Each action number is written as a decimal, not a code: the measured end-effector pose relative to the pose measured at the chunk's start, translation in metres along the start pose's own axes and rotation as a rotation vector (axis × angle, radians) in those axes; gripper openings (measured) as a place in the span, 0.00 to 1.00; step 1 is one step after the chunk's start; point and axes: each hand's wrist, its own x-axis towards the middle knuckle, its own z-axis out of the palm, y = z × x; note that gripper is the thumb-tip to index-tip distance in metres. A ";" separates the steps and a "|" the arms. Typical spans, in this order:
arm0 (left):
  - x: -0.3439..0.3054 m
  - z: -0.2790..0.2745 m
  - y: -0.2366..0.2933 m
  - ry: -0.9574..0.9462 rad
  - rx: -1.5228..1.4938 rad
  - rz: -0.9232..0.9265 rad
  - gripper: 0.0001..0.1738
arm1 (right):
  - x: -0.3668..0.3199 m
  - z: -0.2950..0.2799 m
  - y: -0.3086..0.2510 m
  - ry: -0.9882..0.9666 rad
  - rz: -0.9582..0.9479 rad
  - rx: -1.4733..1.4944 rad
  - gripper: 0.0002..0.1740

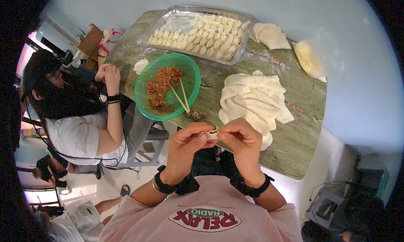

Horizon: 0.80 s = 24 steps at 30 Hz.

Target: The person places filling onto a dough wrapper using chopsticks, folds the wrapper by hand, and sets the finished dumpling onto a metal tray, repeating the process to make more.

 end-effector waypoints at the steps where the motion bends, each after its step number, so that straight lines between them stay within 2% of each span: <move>1: 0.000 0.000 0.000 0.015 -0.011 0.006 0.12 | 0.003 0.006 -0.008 0.024 0.069 0.125 0.10; 2: 0.000 -0.002 -0.001 0.017 -0.011 0.005 0.12 | 0.004 0.011 -0.012 0.050 0.139 0.248 0.10; 5: 0.002 -0.003 -0.002 -0.013 0.121 0.076 0.13 | 0.001 0.007 -0.009 -0.044 0.182 0.162 0.10; 7: 0.003 -0.001 -0.002 -0.026 0.235 0.130 0.14 | 0.001 0.004 -0.009 -0.019 0.179 0.182 0.09; 11: 0.002 0.007 0.008 0.000 0.091 0.107 0.15 | -0.002 -0.003 0.004 0.043 0.116 0.282 0.08; 13: 0.002 0.001 0.008 -0.017 0.090 -0.020 0.14 | -0.004 -0.004 0.003 0.048 0.115 0.296 0.08; 18: 0.003 0.001 -0.001 0.023 0.059 -0.032 0.12 | -0.006 -0.005 -0.004 0.069 0.116 0.315 0.07; 23: 0.003 0.002 -0.005 0.046 0.070 -0.014 0.08 | -0.008 -0.009 -0.003 0.041 0.041 0.239 0.08; 24: 0.004 0.001 -0.006 0.034 0.135 0.042 0.08 | -0.008 -0.009 -0.003 0.042 0.041 0.239 0.08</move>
